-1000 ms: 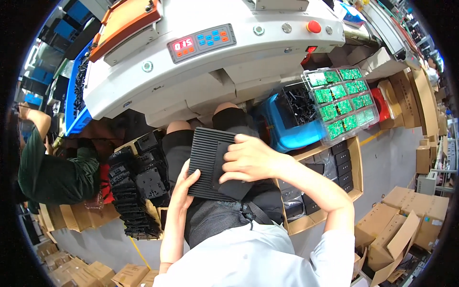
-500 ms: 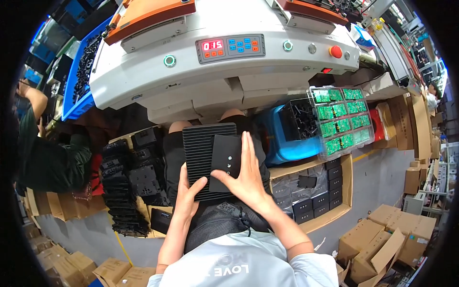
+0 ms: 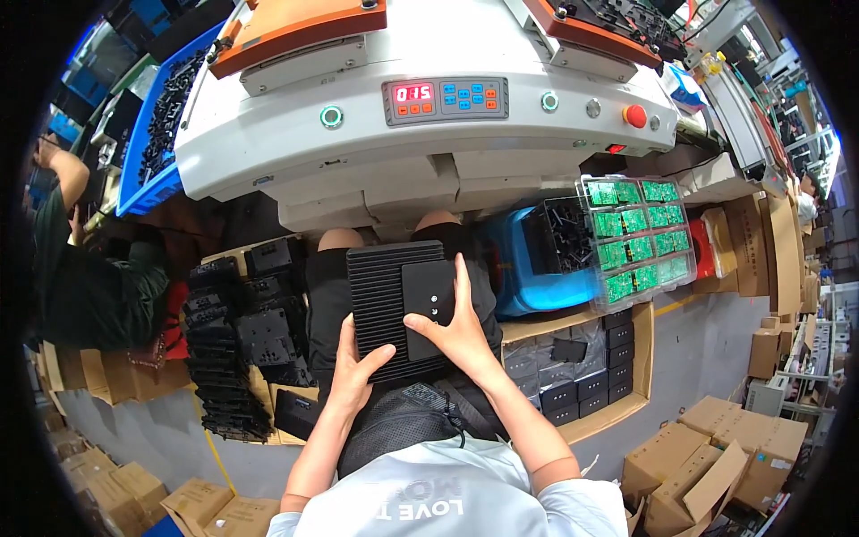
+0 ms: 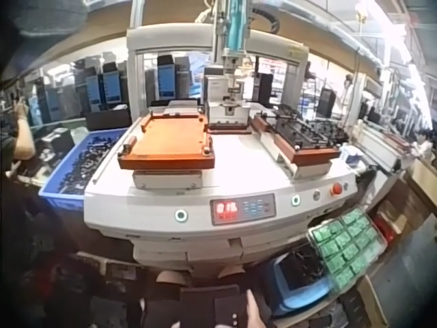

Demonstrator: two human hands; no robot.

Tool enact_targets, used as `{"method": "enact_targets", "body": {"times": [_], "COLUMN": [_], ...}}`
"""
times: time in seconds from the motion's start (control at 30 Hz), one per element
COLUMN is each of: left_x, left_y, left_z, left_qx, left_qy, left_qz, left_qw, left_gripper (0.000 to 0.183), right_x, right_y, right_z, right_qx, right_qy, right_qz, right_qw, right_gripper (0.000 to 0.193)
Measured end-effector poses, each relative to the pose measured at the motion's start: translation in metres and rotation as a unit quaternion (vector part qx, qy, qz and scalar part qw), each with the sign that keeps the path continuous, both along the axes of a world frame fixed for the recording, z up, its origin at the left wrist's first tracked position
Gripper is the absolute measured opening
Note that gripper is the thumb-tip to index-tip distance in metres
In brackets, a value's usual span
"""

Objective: Operating a manufacturing machine to assemble electronic components by placing them into a jig.

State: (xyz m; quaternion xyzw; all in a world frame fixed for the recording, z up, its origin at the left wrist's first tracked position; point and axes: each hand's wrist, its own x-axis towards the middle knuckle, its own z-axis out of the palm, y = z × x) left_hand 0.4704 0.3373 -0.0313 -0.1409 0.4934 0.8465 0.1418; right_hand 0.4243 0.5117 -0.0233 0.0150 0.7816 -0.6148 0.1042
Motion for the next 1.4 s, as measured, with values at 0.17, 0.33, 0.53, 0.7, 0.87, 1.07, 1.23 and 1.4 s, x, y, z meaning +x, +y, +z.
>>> {"method": "enact_targets", "body": {"times": [0.17, 0.33, 0.53, 0.7, 0.87, 1.07, 1.23, 1.4], "left_x": [-0.008, -0.014, -0.007, -0.006, -0.003, -0.027, -0.034, -0.026], "left_y": [-0.008, -0.036, -0.064, -0.068, -0.074, -0.075, -0.079, -0.078], "left_z": [0.003, 0.013, 0.013, 0.021, -0.001, -0.057, -0.075, -0.086], "left_qx": [0.077, 0.168, 0.316, 0.420, 0.474, 0.202, 0.370, 0.342], "left_qy": [-0.033, -0.063, -0.093, 0.000, 0.117, 0.111, 0.011, 0.048], "left_qz": [0.028, 0.051, -0.012, -0.078, -0.039, -0.060, -0.017, -0.036], "left_qw": [0.996, 0.982, 0.944, 0.904, 0.872, 0.971, 0.929, 0.938], "left_gripper": [0.060, 0.057, 0.051, 0.081, 0.065, 0.046, 0.051, 0.048], "right_x": [-0.005, -0.023, -0.026, -0.026, -0.074, -0.182, -0.299, -0.336], "right_y": [0.005, 0.037, 0.014, 0.014, 0.014, -0.001, -0.009, -0.041], "right_z": [0.008, 0.064, 0.080, 0.099, 0.186, 0.292, 0.292, 0.276], "right_qx": [-0.096, 0.304, 0.300, 0.209, -0.004, -0.098, -0.059, -0.040], "right_qy": [-0.090, 0.371, 0.536, 0.409, 0.031, 0.138, 0.123, -0.005], "right_qz": [-0.011, 0.160, 0.328, 0.310, 0.103, 0.113, 0.103, 0.069], "right_qw": [0.991, 0.863, 0.718, 0.833, 0.994, 0.979, 0.985, 0.997], "right_gripper": [0.065, 0.049, 0.036, 0.034, 0.018, 0.026, 0.024, 0.021]}}
